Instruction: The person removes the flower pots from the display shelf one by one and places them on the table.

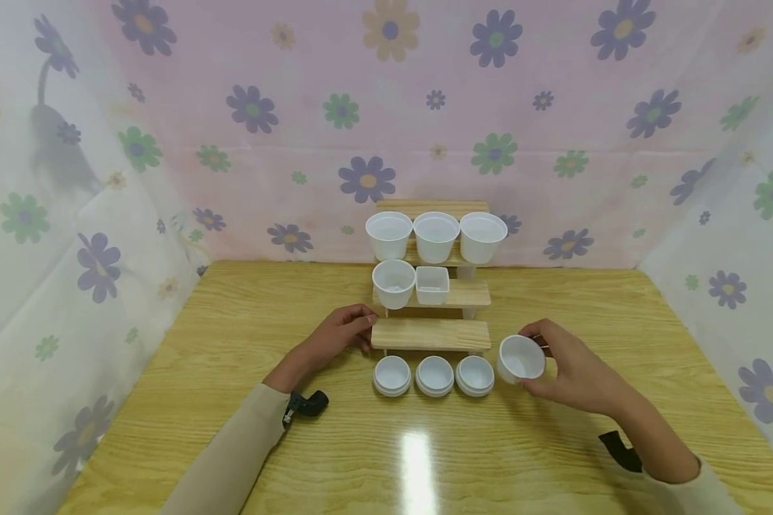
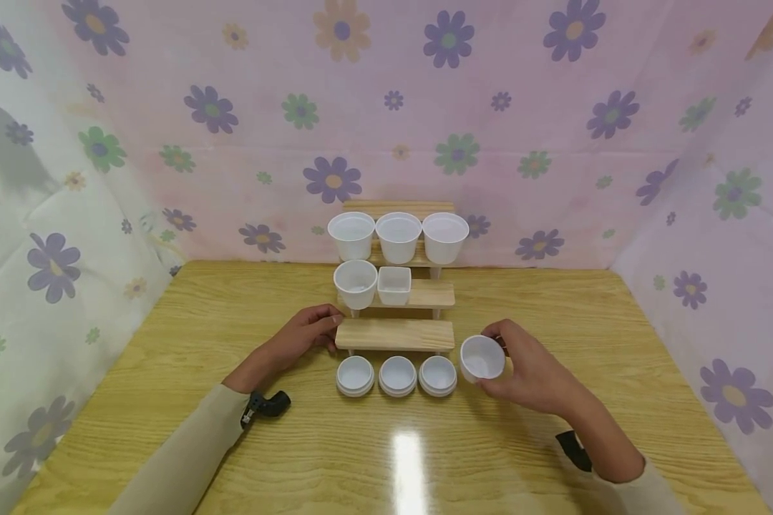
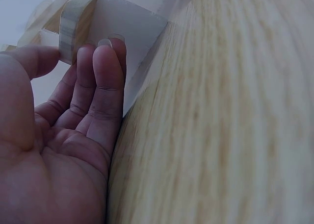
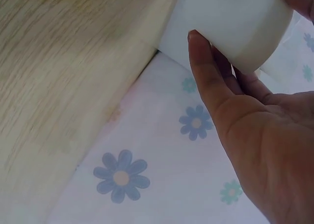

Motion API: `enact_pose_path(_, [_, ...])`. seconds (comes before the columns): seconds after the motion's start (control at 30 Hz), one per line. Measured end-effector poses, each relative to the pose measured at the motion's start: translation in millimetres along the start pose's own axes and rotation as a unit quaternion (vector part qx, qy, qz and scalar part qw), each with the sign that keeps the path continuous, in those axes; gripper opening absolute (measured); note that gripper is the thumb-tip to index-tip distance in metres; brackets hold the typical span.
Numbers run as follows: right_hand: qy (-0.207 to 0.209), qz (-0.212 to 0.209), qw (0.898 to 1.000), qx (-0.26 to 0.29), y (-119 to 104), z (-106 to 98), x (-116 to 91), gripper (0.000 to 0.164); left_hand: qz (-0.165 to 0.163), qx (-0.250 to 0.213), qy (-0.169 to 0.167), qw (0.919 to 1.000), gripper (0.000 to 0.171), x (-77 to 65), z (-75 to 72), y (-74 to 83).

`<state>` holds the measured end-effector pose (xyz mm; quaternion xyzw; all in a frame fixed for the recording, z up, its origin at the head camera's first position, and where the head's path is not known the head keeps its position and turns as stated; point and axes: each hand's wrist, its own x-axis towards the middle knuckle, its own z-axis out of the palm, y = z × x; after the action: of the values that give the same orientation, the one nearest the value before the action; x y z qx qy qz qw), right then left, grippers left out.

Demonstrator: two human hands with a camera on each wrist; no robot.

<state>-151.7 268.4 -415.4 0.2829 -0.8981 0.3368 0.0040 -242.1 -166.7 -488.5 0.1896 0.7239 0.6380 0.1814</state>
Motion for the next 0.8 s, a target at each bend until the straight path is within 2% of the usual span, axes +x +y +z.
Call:
enact_pose_path(0.13, [-0.019, 0.012, 1.0, 0.001, 2.1, 1.6, 0.7, 0.063, -0.002, 0.0, 0.002, 1.0, 0.028, -0.3, 0.4, 0.8])
enact_pose_path(0.8, [-0.063, 0.026, 0.998, 0.01, 8.0, 6.0, 0.4, 0.065, 0.003, -0.004, -0.002, 1.0, 0.029, 0.7, 0.4, 0.3])
